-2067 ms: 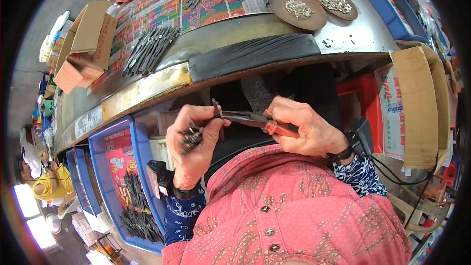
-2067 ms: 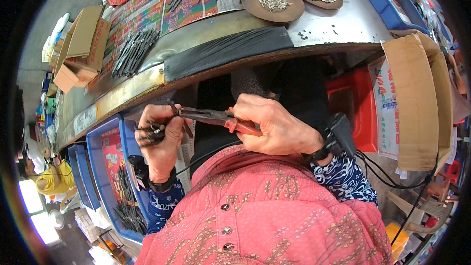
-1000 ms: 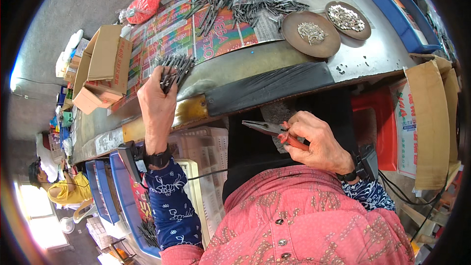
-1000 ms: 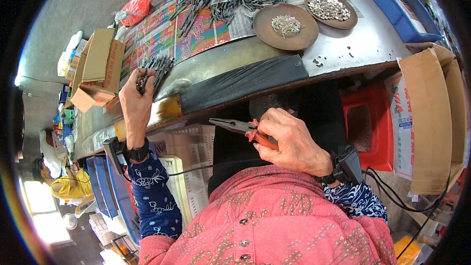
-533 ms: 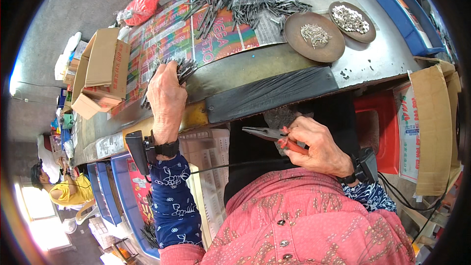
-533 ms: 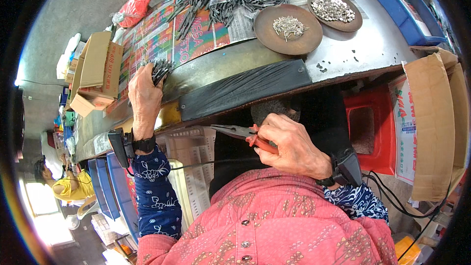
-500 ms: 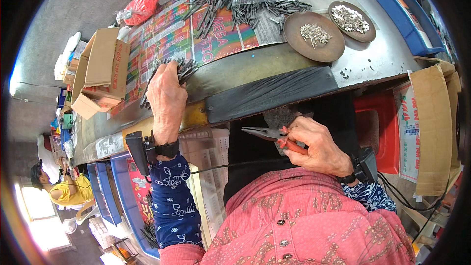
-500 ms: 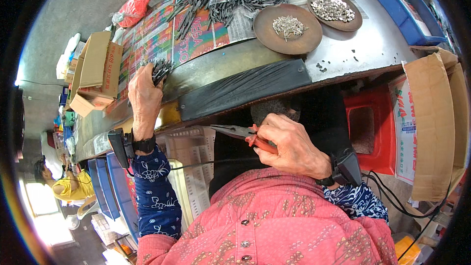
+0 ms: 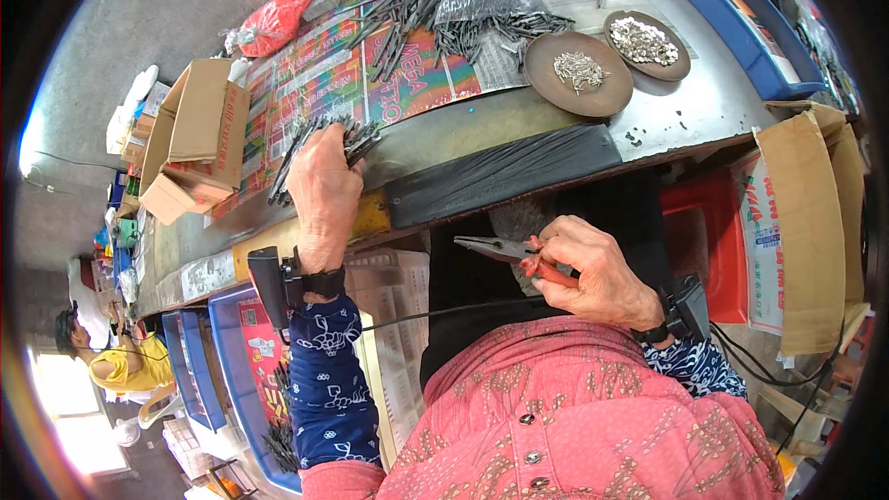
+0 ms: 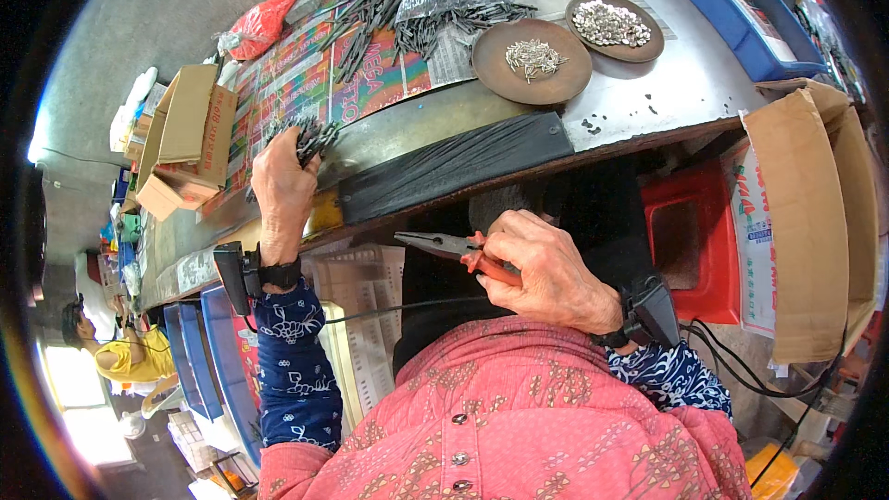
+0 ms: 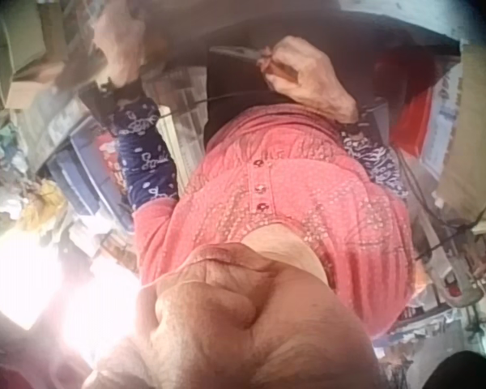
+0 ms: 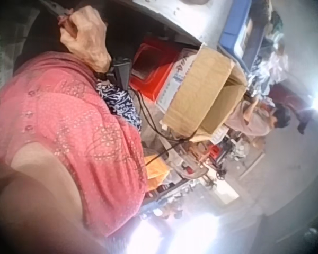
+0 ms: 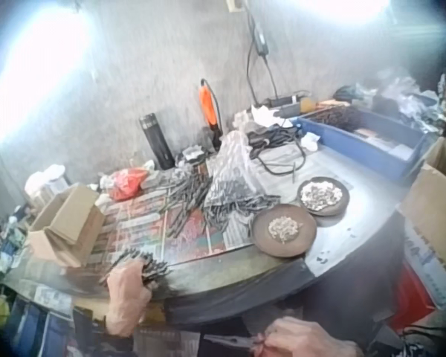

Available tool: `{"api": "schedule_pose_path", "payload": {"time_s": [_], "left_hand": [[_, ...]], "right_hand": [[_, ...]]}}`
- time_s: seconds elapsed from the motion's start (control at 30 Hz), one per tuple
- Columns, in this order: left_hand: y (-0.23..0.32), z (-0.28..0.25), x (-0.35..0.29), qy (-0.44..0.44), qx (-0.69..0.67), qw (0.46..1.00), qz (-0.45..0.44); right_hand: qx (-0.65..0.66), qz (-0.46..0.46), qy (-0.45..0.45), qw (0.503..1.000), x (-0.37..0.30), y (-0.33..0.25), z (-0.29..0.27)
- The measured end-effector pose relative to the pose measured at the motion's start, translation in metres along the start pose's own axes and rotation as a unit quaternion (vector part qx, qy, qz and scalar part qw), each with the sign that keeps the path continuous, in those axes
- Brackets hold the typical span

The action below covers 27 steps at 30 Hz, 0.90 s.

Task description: The person repeatedly picks up thin metal rods from a table and bends them with pliers. After each bend, the rod is placed into a blue bin. The process is repeated continuously throughout the clip.

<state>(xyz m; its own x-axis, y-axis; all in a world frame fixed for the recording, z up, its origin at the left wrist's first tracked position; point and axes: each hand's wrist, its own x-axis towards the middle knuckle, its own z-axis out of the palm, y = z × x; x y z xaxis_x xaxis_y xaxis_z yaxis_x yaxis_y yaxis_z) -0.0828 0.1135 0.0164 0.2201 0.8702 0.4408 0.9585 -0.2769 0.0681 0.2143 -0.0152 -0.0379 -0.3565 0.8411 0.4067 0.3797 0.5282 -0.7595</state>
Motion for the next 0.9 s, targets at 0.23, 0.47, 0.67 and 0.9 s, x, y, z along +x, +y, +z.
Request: {"api": "schedule_pose_path", "payload": {"time_s": [0.23, 0.47, 0.67, 0.9], "left_hand": [[0.002, 0.001, -0.004, 0.071, -0.06, 0.995, 0.04], [0.038, -0.04, -0.03, 0.07, -0.409, 0.904, -0.104], [0.076, -0.064, -0.079, -0.042, -0.666, 0.713, -0.213], [0.089, -0.062, -0.108, -0.065, -0.755, 0.592, -0.274]], "right_hand": [[0.001, -0.018, 0.013, 1.0, -0.001, -0.008, -0.003], [-0.058, -0.023, 0.038, 0.997, 0.002, -0.021, -0.012], [-0.135, -0.105, 0.084, 0.982, 0.01, -0.029, -0.012], [-0.196, -0.122, 0.066, 0.971, 0.007, -0.039, -0.01]]}}
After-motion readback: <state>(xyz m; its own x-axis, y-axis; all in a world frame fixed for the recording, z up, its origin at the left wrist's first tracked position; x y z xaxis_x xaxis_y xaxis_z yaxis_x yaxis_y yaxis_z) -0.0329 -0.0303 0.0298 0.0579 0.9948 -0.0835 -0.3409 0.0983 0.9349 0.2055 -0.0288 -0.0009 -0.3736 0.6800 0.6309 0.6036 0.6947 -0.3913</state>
